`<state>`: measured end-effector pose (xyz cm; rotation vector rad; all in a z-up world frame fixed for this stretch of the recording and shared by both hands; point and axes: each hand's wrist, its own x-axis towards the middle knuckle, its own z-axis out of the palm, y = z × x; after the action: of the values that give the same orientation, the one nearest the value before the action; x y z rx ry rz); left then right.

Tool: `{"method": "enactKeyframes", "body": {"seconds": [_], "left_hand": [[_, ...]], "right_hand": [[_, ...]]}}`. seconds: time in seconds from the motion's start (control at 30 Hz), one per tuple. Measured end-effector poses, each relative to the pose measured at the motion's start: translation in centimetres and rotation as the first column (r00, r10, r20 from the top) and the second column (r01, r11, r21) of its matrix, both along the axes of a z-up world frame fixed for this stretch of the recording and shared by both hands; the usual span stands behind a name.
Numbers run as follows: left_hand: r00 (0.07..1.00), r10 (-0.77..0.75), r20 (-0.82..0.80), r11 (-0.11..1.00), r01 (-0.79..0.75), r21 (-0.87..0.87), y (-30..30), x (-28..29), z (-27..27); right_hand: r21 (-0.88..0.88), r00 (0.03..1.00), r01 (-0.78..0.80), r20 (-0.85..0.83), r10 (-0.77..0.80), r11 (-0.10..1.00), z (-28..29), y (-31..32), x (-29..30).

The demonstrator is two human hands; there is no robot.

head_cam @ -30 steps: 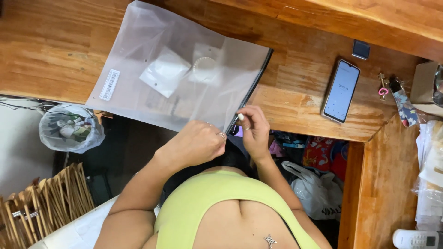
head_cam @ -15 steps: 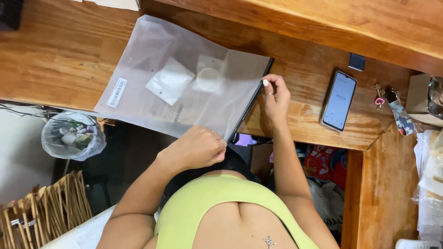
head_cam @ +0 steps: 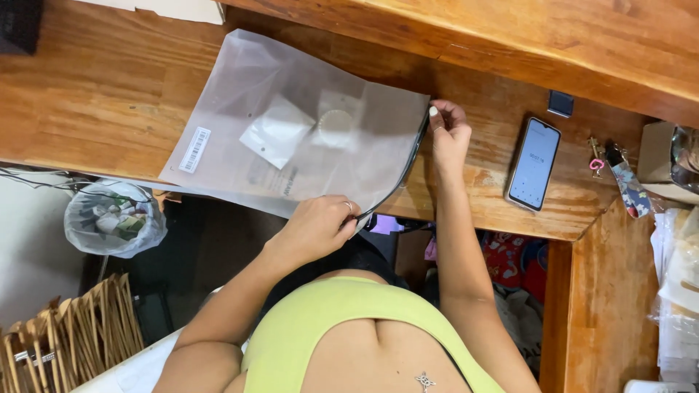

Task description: Unpacking and organizing small jewelry items from a shipping bag onto a wooden counter.

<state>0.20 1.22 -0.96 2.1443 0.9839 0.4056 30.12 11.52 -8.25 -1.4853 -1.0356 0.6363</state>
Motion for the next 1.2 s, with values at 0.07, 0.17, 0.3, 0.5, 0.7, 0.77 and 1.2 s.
{"method": "enactKeyframes", "body": {"seconds": [0.07, 0.17, 0.3, 0.5, 0.7, 0.77, 1.2], "left_hand": [[0.999, 0.027, -0.02, 1.0, -0.028, -0.012, 0.1, 0.5, -1.3], [0.997, 0.073, -0.038, 0.997, -0.074, -0.034, 0.6, 0.8, -2.0], [0.989, 0.145, -0.003, 0.975, -0.144, -0.167, 1.0, 0.3, -0.5], [0.991, 0.122, 0.051, 0.951, -0.102, -0.293, 0.7, 0.6, 0.5], [0.993, 0.083, 0.079, 0.964, -0.06, -0.259, 0.5, 1.3, 1.5], [0.997, 0.072, 0.029, 0.972, -0.063, -0.228, 0.7, 1.4, 0.9], [0.982, 0.123, 0.143, 0.854, -0.031, -0.52, 0.8, 1.1, -2.7]], "right_hand": [[0.0, 0.998, -0.018, -0.065, 0.018, 1.0, 0.4, -0.8, -0.4], [-0.035, 0.983, -0.046, -0.177, 0.039, 0.998, 3.2, -3.2, -2.6], [-0.113, 0.934, -0.12, -0.35, 0.073, 0.986, 4.1, -7.4, -4.3], [-0.016, 0.917, -0.129, -0.382, 0.113, 0.991, 1.7, -9.7, -5.5], [-0.036, 0.928, -0.064, -0.369, 0.046, 0.997, -0.5, -9.3, -5.0], [-0.034, 0.892, -0.074, -0.449, 0.051, 0.997, -0.3, -9.5, -5.3], [-0.08, 0.789, -0.249, -0.595, 0.154, 0.965, 1.7, -13.1, -7.6]]}}
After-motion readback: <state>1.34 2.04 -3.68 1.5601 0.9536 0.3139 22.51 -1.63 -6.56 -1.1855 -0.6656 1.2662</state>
